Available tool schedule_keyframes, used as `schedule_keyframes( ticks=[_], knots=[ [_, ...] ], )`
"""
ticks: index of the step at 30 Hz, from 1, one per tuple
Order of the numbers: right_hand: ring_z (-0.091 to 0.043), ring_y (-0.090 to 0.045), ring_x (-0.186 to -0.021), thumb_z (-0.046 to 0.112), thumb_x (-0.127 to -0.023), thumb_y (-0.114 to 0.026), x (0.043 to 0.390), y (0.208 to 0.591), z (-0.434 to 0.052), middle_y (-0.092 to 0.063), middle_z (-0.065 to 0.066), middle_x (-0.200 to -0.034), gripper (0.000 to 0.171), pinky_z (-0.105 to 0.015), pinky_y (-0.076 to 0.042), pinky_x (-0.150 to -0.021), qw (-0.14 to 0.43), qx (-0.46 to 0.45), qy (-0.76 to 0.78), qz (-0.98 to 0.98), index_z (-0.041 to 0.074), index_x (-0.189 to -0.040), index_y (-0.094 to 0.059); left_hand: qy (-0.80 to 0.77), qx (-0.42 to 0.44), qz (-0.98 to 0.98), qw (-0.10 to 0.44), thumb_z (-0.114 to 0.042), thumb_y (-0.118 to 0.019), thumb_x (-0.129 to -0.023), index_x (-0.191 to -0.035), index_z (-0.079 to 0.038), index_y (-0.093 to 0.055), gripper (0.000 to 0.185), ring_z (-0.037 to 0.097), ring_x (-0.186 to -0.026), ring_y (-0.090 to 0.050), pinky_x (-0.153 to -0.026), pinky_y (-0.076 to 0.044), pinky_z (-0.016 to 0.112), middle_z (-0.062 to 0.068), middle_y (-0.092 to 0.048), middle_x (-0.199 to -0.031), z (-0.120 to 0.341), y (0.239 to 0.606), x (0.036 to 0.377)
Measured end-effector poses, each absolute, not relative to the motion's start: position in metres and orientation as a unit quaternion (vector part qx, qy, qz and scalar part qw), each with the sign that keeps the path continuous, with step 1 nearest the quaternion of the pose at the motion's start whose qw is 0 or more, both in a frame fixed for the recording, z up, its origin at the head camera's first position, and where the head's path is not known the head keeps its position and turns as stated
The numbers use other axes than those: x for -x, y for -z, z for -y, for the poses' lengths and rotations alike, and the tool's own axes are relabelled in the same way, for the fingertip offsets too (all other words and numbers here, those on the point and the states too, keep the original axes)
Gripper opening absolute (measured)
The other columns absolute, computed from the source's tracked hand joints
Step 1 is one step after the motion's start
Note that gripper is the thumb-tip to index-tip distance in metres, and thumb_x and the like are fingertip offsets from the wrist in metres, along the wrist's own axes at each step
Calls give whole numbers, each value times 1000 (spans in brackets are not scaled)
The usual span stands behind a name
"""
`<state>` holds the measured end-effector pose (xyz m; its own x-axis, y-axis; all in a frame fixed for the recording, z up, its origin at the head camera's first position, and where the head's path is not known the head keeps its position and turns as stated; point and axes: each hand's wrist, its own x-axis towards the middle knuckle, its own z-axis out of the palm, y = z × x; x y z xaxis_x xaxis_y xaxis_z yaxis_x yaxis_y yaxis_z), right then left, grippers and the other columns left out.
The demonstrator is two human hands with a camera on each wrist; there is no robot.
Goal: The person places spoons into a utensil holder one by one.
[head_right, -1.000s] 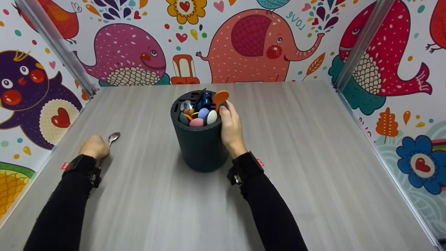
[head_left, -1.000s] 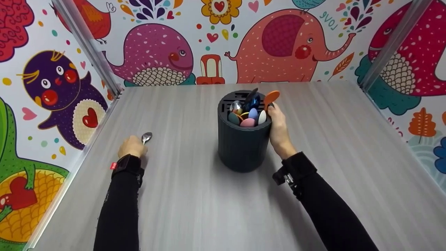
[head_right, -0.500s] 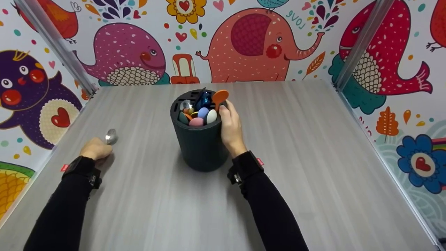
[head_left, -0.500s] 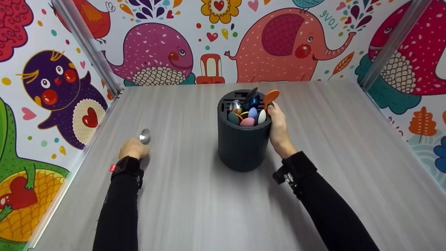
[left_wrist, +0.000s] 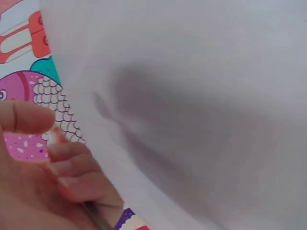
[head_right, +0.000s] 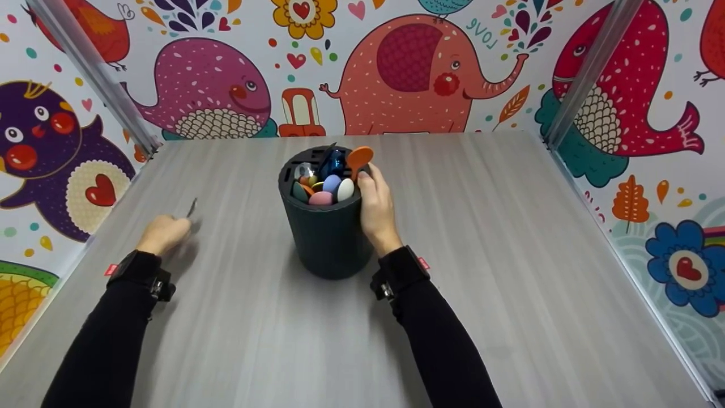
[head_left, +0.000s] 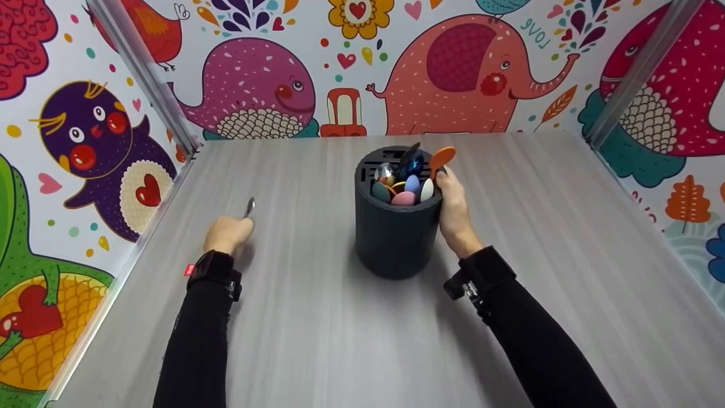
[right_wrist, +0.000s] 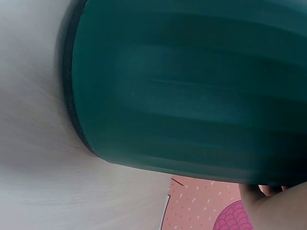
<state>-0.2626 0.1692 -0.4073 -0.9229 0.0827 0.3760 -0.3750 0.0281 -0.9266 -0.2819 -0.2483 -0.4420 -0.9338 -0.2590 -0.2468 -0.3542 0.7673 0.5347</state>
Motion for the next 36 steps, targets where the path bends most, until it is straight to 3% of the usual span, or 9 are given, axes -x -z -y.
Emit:
schedule_keyframes(
  ticks=[4, 10, 13, 15, 18, 22, 26, 33, 36],
  knots=[
    [-18, -44, -109, 29, -102, -35, 263, 407, -169, -49, -8, -110, 40, -34, -30, -99, 165, -106, -689, 698, 1, -124, -54, -306, 139, -939, 77, -26, -40, -88, -105, 9, -64, 45, 37, -94, -54, -84, -47, 49, 29, -61, -115, 244, 439, 284],
    [-18, -44, -112, 28, -102, -35, 263, 407, -168, -50, -10, -113, 42, -34, -30, -100, 162, -109, -688, 699, 1, -127, -53, -339, 100, -933, 66, -29, -35, -101, -129, 16, -58, 58, 47, -119, -54, -102, -43, 56, 36, -52, -138, 231, 433, 287],
    [-17, -44, -122, 29, -102, -34, 262, 407, -169, -53, -10, -127, 48, -36, -29, -108, 154, -107, -690, 699, 1, -138, -51, -354, 90, -930, 47, -33, -35, -104, -130, 14, -58, 58, 48, -124, -53, -105, -41, 58, 35, -53, -138, 221, 428, 290],
    [-17, -43, -129, 30, -103, -34, 261, 407, -169, -52, -10, -136, 52, -38, -28, -112, 151, -105, -690, 700, 1, -144, -47, -364, 83, -927, 26, -34, -36, -105, -124, 10, -64, 55, 45, -117, -56, -101, -42, 57, 32, -59, -130, 213, 425, 292],
    [-19, -43, -129, 30, -103, -34, 261, 407, -170, -51, -12, -137, 52, -39, -27, -113, 149, -105, -689, 701, 0, -144, -47, -380, 76, -922, -7, -35, -38, -106, -95, 3, -65, 48, 36, -95, -57, -86, -46, 49, 22, -64, -101, 202, 421, 293],
    [-18, -44, -123, 31, -103, -34, 261, 407, -170, -52, -11, -128, 50, -38, -28, -110, 151, -102, -684, 706, 0, -139, -50, -428, 75, -900, -36, -36, -41, -107, -69, -10, -41, 46, 22, -64, -39, -63, -34, 35, 4, -40, -67, 189, 415, 294],
    [-17, -44, -120, 31, -103, -34, 261, 407, -169, -51, -11, -125, 49, -37, -29, -108, 150, -102, -687, 703, 0, -138, -49, -493, 62, -866, -47, -37, -43, -107, -67, -14, -34, 47, 15, -57, -27, -57, -26, 30, -4, -28, -62, 175, 404, 291],
    [-17, -44, -118, 29, -103, -34, 262, 406, -169, -51, -10, -122, 46, -35, -30, -106, 152, -105, -691, 698, 0, -134, -51, -652, 21, -755, -66, -33, -49, -107, -60, -19, -37, 50, 8, -46, -27, -48, -21, 23, -9, -32, -52, 143, 378, 283],
    [-18, -43, -111, 26, -102, -34, 263, 406, -169, -48, -9, -111, 37, -34, -29, -99, 157, -104, -694, 695, 2, -123, -53, -679, -3, -731, -73, -31, -50, -107, -60, -19, -38, 49, 6, -45, -27, -44, -21, 22, -9, -33, -51, 126, 367, 280]
  ],
)
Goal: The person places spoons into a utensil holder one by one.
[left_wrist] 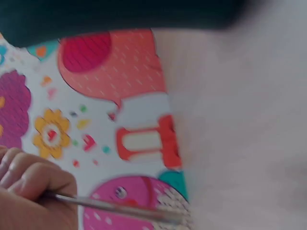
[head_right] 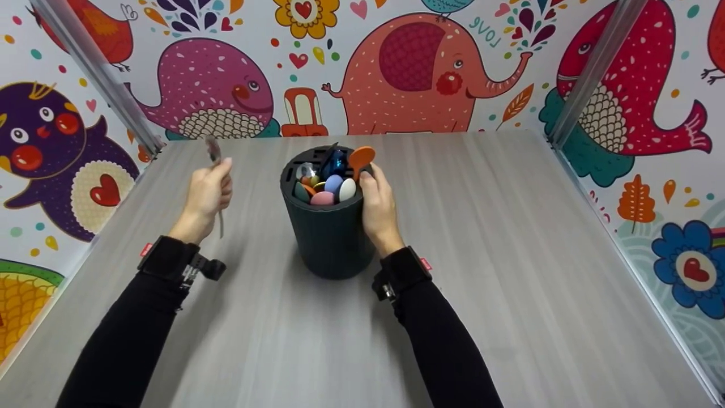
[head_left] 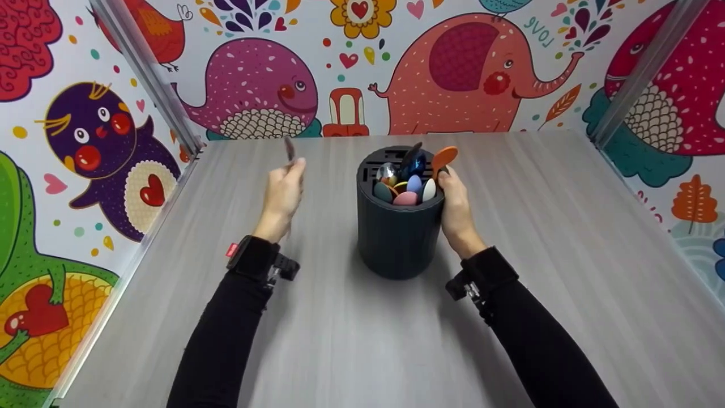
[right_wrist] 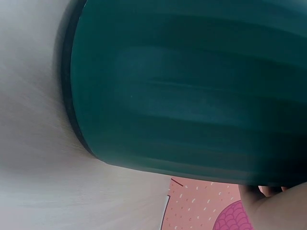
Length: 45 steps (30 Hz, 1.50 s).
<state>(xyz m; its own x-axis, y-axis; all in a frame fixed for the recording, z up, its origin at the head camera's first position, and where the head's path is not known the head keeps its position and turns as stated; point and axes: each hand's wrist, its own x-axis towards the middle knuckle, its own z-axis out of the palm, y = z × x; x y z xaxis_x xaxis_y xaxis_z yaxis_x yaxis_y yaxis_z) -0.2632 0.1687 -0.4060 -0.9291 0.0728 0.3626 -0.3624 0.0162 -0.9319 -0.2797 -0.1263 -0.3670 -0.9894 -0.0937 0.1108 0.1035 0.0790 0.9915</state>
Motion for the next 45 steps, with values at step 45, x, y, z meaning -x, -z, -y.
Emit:
schedule_keyframes(
  ticks=[45],
  knots=[
    [-18, -45, -110, 28, -103, -35, 263, 407, -168, -50, -9, -112, 39, -34, -30, -101, 158, -109, -700, 688, 2, -125, -53, 800, 256, 521, 150, -12, -36, -107, -60, -17, -34, 47, 8, -47, -21, -46, -17, 24, -5, -27, -55, 4, 285, 262]
  ],
)
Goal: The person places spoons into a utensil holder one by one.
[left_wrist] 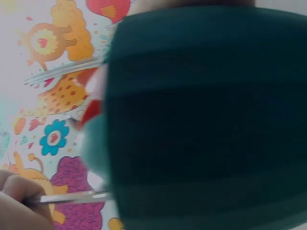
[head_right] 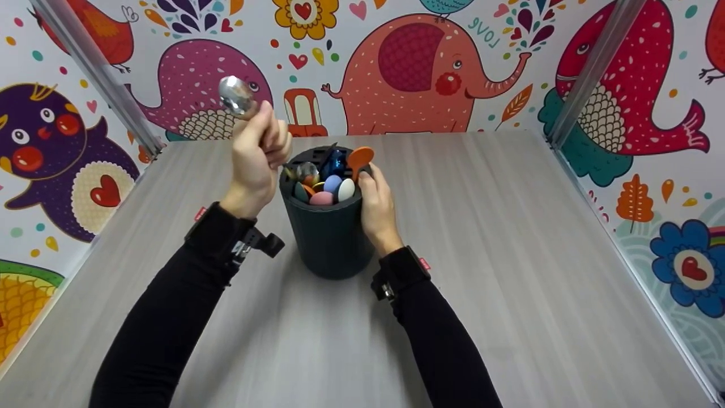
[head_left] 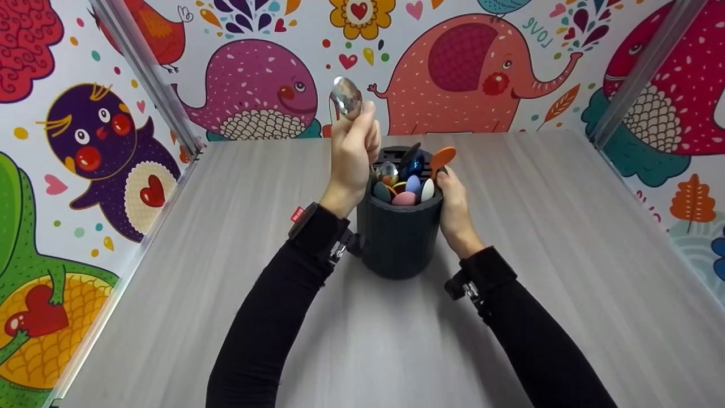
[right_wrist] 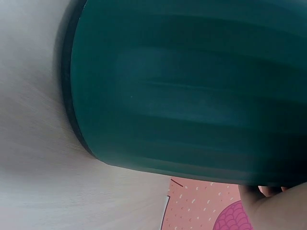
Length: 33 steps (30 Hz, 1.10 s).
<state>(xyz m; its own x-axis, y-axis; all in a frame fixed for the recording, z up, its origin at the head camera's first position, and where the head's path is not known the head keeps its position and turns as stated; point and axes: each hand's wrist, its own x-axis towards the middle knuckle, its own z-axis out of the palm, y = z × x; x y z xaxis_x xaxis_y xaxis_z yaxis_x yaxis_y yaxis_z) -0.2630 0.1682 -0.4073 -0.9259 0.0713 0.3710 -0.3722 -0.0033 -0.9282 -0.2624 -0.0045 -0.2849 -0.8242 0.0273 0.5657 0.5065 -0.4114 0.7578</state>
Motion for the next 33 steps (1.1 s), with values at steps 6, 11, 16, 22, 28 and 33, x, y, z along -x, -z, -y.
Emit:
schedule_keyframes(
  ticks=[6, 11, 16, 22, 28, 33],
  knots=[
    [-19, -46, -107, 28, -103, -35, 263, 407, -168, -50, -10, -108, 37, -35, -32, -98, 159, -113, -697, 690, 2, -121, -54, 798, 261, 523, 145, -13, -37, -107, -60, -16, -33, 47, 9, -46, -20, -46, -16, 24, -5, -26, -54, 2, 295, 267],
    [-19, -45, -107, 28, -102, -35, 264, 407, -169, -50, -8, -107, 37, -34, -31, -97, 163, -112, -690, 697, 3, -121, -54, 783, 252, 549, 147, -14, -39, -106, -59, -17, -34, 47, 9, -46, -21, -46, -17, 24, -5, -27, -54, 1, 304, 270],
    [-20, -43, -95, 26, -101, -36, 265, 407, -167, -42, -7, -93, 26, -35, -29, -88, 172, -117, -685, 698, 6, -103, -52, 772, 217, 580, 147, -13, -41, -106, -60, -18, -35, 47, 8, -46, -23, -47, -19, 24, -5, -28, -55, 0, 312, 273],
    [-19, -45, -98, 27, -101, -37, 264, 407, -168, -45, -8, -96, 28, -34, -31, -90, 177, -111, -689, 694, 6, -107, -54, 754, 198, 612, 134, -12, -49, -104, -66, -17, -42, 39, 12, -51, -32, -52, -28, 25, -4, -34, -59, -2, 315, 274],
    [-19, -44, -97, 27, -101, -37, 264, 407, -168, -44, -7, -96, 26, -34, -30, -89, 175, -108, -692, 693, 7, -107, -53, 679, 219, 682, 161, -14, -57, -99, -101, -4, -61, 11, 20, -86, -57, -79, -45, 28, 3, -59, -90, 1, 318, 275],
    [-18, -45, -103, 28, -102, -37, 263, 407, -168, -48, -7, -103, 32, -33, -31, -93, 169, -104, -694, 692, 4, -115, -55, 666, 228, 691, 162, -19, -54, -101, -127, -2, -56, 31, 22, -114, -56, -100, -43, 32, 11, -59, -121, 3, 319, 274]
  ],
)
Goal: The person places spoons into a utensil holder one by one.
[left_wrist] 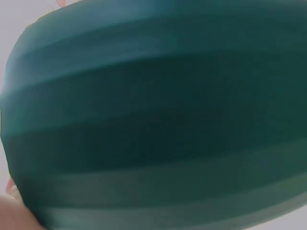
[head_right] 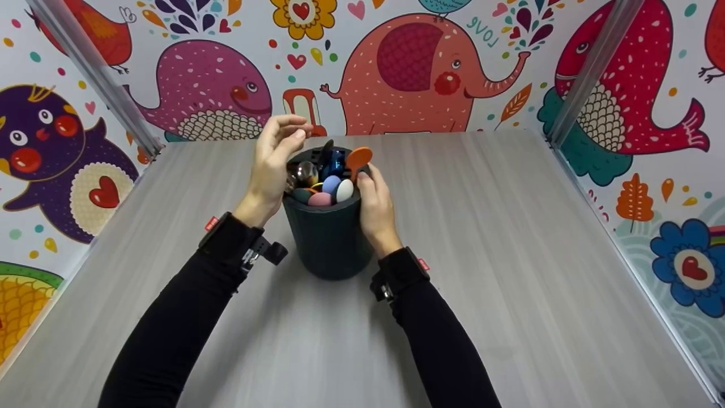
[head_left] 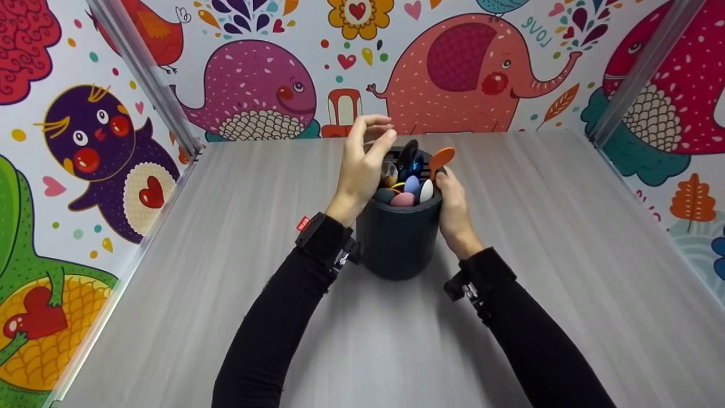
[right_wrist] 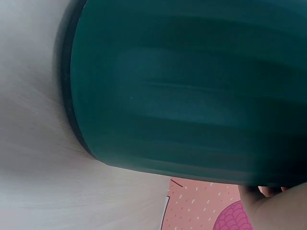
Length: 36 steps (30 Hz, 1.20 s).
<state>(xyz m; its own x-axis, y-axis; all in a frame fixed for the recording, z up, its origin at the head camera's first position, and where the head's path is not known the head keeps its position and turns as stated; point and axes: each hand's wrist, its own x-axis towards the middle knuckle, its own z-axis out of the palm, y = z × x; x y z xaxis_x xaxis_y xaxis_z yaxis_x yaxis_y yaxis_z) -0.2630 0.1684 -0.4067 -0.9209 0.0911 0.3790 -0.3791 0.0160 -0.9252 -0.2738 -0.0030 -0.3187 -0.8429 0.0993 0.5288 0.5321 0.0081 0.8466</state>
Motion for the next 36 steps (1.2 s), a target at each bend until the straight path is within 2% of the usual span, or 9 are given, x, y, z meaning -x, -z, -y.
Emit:
schedule_keyframes(
  ticks=[5, 15, 21, 24, 28, 31, 36],
  knots=[
    [-17, -46, -111, 30, -103, -37, 261, 407, -169, -51, -9, -114, 41, -33, -31, -100, 165, -104, -694, 693, 2, -127, -54, 666, 241, 685, 170, -20, -50, -102, -132, 1, -54, 37, 24, -122, -53, -104, -41, 31, 13, -57, -130, 6, 319, 274],
    [-19, -44, -105, 28, -101, -35, 263, 405, -167, -47, -8, -106, 35, -34, -30, -95, 164, -102, -687, 700, 3, -119, -53, 640, 228, 711, 180, -26, -46, -103, -134, 0, -54, 42, 20, -124, -51, -107, -37, 31, 13, -57, -134, 15, 329, 274],
    [-19, -43, -97, 24, -101, -37, 264, 402, -170, -42, -7, -96, 23, -35, -29, -88, 161, -102, -680, 708, 8, -105, -52, 618, 215, 736, 172, -29, -45, -103, -138, -1, -53, 45, 18, -129, -48, -111, -33, 32, 12, -55, -138, 24, 338, 278],
    [-20, -42, -93, 25, -102, -38, 263, 398, -173, -41, -6, -93, 22, -35, -30, -85, 149, -106, -671, 719, 7, -98, -50, 615, 201, 743, 173, -28, -44, -104, -137, -2, -54, 44, 19, -128, -49, -111, -34, 32, 12, -56, -137, 31, 343, 281],
    [-18, -47, -98, 27, -105, -39, 262, 396, -179, -50, -7, -101, 29, -35, -37, -89, 126, -100, -674, 721, 5, -110, -56, 612, 181, 750, 175, -27, -42, -106, -136, -3, -55, 41, 19, -125, -50, -109, -36, 33, 11, -57, -134, 40, 348, 285],
    [-18, -52, -109, 28, -107, -38, 261, 393, -184, -56, -10, -115, 38, -40, -42, -99, 116, -90, -685, 714, 3, -129, -56, 608, 164, 757, 173, -29, -42, -106, -137, -4, -55, 41, 18, -125, -51, -107, -37, 34, 10, -57, -133, 46, 350, 287],
    [-26, -55, -122, 30, -107, -38, 267, 390, -197, -59, -16, -131, 48, -49, -38, -110, 121, -76, -656, 741, -1, -141, -51, 567, 133, 795, 168, -35, -42, -107, -141, -9, -53, 45, 20, -132, -48, -110, -36, 39, 8, -54, -141, 58, 350, 293]
  ],
)
